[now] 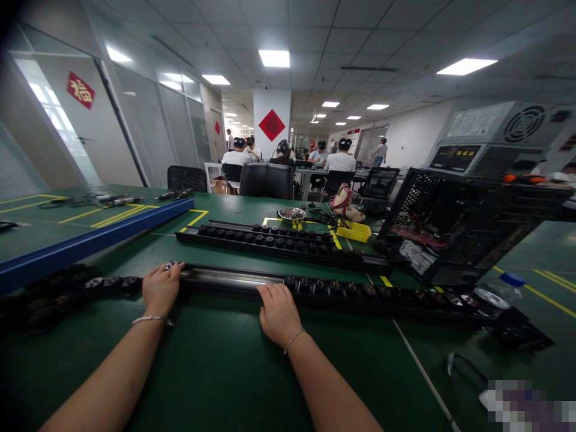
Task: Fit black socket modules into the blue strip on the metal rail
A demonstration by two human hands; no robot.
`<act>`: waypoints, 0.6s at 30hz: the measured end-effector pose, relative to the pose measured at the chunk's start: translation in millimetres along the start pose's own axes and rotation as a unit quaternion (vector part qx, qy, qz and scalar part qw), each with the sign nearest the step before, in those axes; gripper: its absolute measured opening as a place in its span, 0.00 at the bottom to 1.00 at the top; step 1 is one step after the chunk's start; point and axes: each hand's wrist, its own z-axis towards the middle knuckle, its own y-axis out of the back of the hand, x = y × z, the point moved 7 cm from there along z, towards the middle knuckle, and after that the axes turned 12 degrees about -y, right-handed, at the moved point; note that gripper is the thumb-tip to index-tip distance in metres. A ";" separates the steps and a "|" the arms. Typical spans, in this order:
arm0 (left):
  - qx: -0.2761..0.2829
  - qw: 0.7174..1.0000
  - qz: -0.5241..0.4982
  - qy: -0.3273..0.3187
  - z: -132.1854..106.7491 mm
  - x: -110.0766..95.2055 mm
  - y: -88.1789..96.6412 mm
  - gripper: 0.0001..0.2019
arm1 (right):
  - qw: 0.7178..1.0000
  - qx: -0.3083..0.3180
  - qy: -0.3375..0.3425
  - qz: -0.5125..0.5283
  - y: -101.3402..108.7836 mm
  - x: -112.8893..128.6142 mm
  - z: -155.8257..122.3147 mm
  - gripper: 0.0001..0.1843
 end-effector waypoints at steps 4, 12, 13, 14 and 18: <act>0.013 0.998 0.067 0.016 0.8 -0.9 6.3 0.19 | 1.000 0.001 -0.002 0.003 1.7 0.6 -0.3 0.25; 0.046 0.986 0.161 0.006 1.7 -1.6 9.3 0.19 | 1.000 0.001 -0.002 0.013 0.6 0.0 -0.5 0.25; 0.048 0.986 0.162 0.006 1.7 -1.1 9.2 0.19 | 1.000 0.001 -0.002 0.014 0.4 0.0 -0.5 0.24; 0.050 0.986 0.161 0.006 1.7 -0.6 9.0 0.19 | 1.000 0.002 -0.002 0.014 0.2 0.1 -0.5 0.24; 0.046 0.988 0.147 0.023 2.3 6.4 8.8 0.17 | 1.000 0.004 -0.003 0.014 -0.4 0.5 -0.6 0.24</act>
